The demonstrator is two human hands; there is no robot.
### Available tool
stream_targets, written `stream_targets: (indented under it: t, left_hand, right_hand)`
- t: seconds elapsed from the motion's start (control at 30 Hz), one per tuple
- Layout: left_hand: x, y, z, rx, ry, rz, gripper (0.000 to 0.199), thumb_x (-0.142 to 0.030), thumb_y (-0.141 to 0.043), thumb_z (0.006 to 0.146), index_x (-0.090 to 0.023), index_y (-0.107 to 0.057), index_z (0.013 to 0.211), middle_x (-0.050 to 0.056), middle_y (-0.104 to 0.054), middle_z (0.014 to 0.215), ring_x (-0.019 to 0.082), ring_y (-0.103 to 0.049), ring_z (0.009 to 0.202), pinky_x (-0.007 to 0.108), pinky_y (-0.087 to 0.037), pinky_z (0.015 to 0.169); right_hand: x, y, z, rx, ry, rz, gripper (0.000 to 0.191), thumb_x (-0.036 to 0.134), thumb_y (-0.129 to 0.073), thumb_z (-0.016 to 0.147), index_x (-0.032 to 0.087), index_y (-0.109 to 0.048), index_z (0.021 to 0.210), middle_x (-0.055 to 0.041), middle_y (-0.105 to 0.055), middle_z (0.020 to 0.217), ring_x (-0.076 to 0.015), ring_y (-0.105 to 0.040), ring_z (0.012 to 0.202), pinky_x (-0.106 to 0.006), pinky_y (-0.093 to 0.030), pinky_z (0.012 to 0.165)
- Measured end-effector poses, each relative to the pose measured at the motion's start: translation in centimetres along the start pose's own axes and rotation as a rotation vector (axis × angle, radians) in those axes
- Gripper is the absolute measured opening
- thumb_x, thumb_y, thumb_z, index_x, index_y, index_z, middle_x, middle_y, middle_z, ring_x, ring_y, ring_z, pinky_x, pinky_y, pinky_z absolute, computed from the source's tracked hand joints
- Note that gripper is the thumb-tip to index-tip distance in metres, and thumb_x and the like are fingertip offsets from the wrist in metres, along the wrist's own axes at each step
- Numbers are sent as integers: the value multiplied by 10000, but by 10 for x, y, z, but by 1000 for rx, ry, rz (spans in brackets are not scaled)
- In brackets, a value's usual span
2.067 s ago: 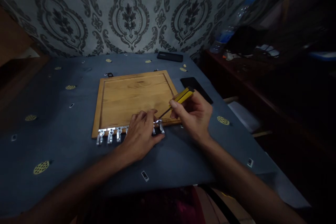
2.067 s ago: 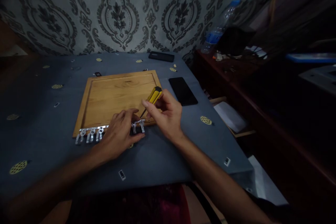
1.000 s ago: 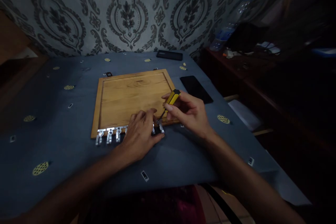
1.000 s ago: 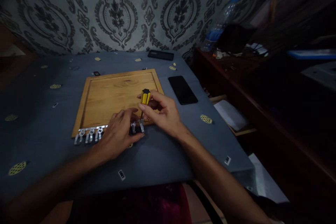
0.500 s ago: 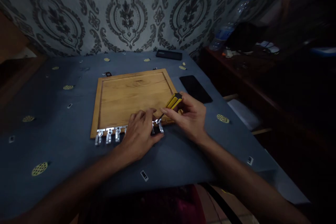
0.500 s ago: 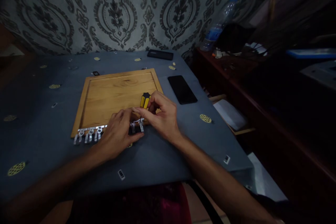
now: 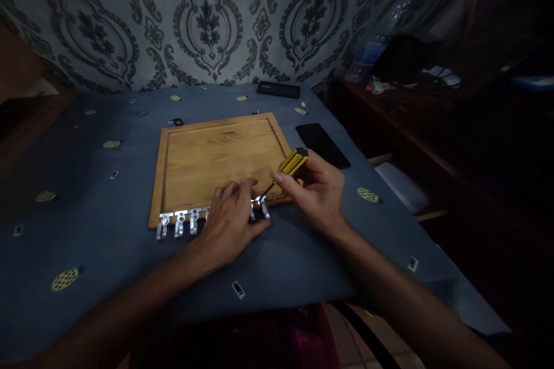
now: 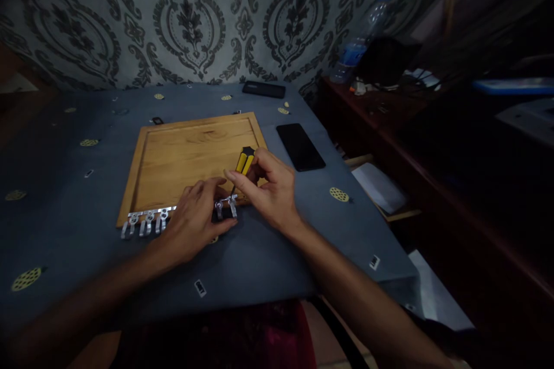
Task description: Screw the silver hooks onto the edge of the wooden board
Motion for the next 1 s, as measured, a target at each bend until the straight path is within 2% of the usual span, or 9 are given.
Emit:
stream_targets:
  t: [0.3,0.5,0.63,0.83,0.9,1.0]
  left_hand:
    - [0,0,0,-3,2,-11,610,-225,-781,808,-180,-423,1299,86,-671,1173,306,-594,1146,456,-446,956]
    - [-1,0,0,-16,-8,3,591,-226,-794,799,-171,-433,1264,86,-675,1165,301,-599,1121,445,-451,938]
    - [-2,1,0,-19,-6,-4,603,-211,-806,787,-173,-429,1257,83,-681,1158,298,-601,1122,438,-452,930]
    - [-1,0,0,-17,-22,-10,552,-221,-790,808,-192,-435,1229,68,-681,1146,295,-599,1110,439,-449,913]
    - [-1,0,-1,-20,-28,-11,559,-221,-798,801,-195,-434,1224,67,-681,1145,295,-598,1113,436,-448,915]
    - [-1,-1,-2,-24,-31,-8,591,-216,-802,796,-192,-424,1249,66,-680,1136,296,-597,1116,437,-448,922]
  right_hand:
    - [-6,-3,0,36,16,39,352,377,-781,801,222,-503,651,33,-493,636,-125,-470,597,-291,-396,562]
    - [-2,-4,2,73,49,10,352,383,-767,805,213,-507,642,36,-488,626,-117,-471,591,-276,-393,552]
    - [-3,-7,4,127,-35,88,317,400,-800,784,204,-568,695,29,-542,668,-110,-510,584,-262,-422,534]
    - [-3,-13,5,321,-169,337,302,447,-788,799,219,-698,977,5,-658,803,-101,-589,533,-256,-507,513]
    - [-3,-13,4,352,-176,341,285,447,-770,818,205,-725,962,-4,-673,791,-104,-604,525,-258,-513,519]
    - [-2,-11,6,310,-140,315,274,436,-806,781,190,-732,877,0,-666,750,-94,-573,486,-248,-478,470]
Point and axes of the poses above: each hand's wrist, its own z-axis towards the middle knuckle, its own y-axis out of the back of the hand, x = y × z, the point moved 7 cm from there along z, towards the middle knuckle
